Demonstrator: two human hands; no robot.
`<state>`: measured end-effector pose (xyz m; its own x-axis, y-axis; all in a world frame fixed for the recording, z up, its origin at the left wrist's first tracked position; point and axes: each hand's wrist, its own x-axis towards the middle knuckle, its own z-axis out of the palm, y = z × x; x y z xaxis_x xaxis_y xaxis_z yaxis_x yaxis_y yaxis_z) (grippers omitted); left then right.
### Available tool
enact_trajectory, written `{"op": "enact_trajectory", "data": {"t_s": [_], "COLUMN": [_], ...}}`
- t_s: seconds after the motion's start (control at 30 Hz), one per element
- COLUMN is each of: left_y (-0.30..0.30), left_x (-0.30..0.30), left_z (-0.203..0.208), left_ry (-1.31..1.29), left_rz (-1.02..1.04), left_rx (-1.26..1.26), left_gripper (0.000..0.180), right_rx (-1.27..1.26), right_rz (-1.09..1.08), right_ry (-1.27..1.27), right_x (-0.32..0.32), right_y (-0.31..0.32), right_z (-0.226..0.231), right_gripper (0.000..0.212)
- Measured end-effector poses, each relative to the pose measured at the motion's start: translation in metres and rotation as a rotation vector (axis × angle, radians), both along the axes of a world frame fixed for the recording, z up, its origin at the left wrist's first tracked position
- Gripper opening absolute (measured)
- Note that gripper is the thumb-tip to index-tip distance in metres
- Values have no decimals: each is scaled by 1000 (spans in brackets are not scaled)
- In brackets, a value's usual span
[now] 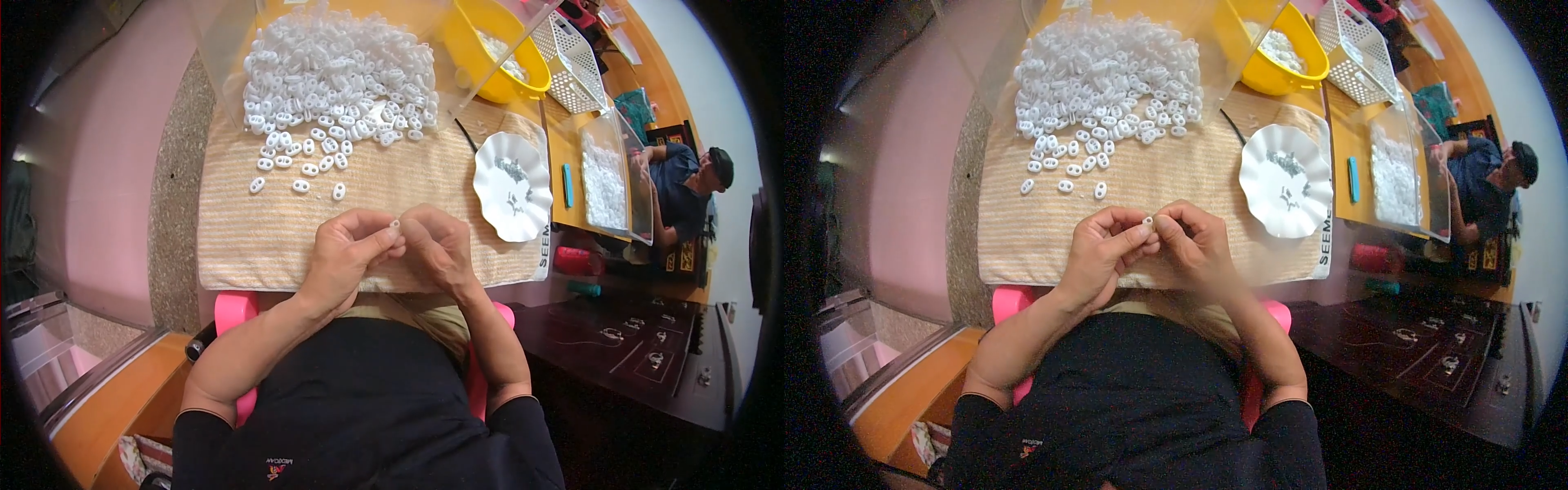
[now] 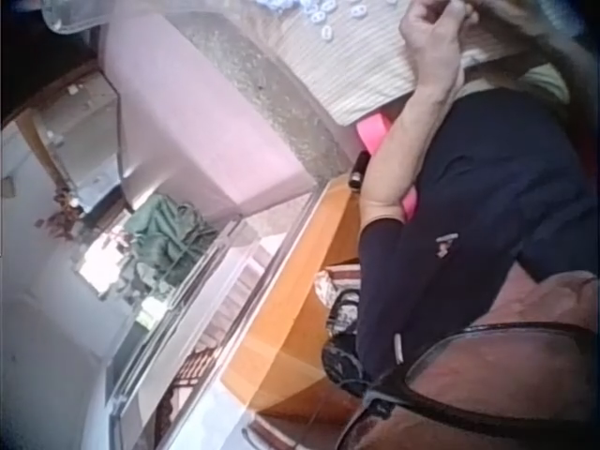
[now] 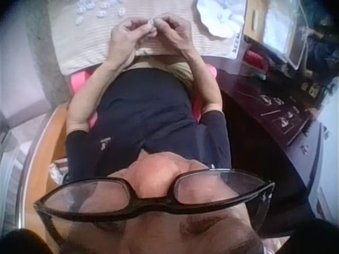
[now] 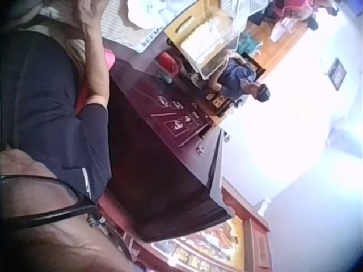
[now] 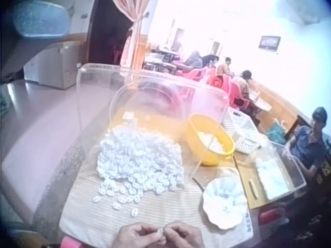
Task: Sorting and inspecting small white plastic components at a workstation.
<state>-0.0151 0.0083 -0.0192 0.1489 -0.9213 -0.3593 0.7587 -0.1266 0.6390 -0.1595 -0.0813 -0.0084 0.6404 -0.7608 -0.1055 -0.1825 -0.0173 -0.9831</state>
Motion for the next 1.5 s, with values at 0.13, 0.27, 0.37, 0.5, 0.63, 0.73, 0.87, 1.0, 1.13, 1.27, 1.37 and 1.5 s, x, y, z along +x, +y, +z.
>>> {"op": "enact_trajectory", "data": {"t_s": [0.13,0.27,0.37,0.5,0.63,0.73,0.87,1.0,1.13,1.27,1.37,1.5], "left_y": [-1,-1,0,0,0,0,0,0,-1,0,0,-1], "left_x": [0,1,3,2,3,2,2,5,6,8,8,8], "left_z": [2,4,0,-1,-2,2,5,7,8,6,5,9], "left_ry": [3,12,23,30,40,50,66,73,108,105,112,104], "left_rz": [13,3,-15,-13,-9,0,15,12,32,13,11,3], "left_rx": [21,27,23,30,24,24,58,39,47,44,41,56], "left_gripper": [13,13,14,14,14,14,14,13,14,15,15,14], "right_rx": [11,184,235,169,151,148,132,198,19,-192,-437,-716], "right_rz": [35,24,-8,31,33,23,30,46,10,26,48,63], "right_ry": [-7,-82,-112,-95,-59,-33,-17,-60,82,235,270,353], "right_x": [1,0,-2,-5,-1,0,0,-1,1,25,46,70], "right_y": [-2,-2,-4,-6,-5,-5,-6,-14,-37,-62,-80,-99], "right_z": [5,7,5,3,7,11,14,22,25,32,23,12], "right_gripper": [19,19,18,16,11,8,7,7,12,16,16,20]}}
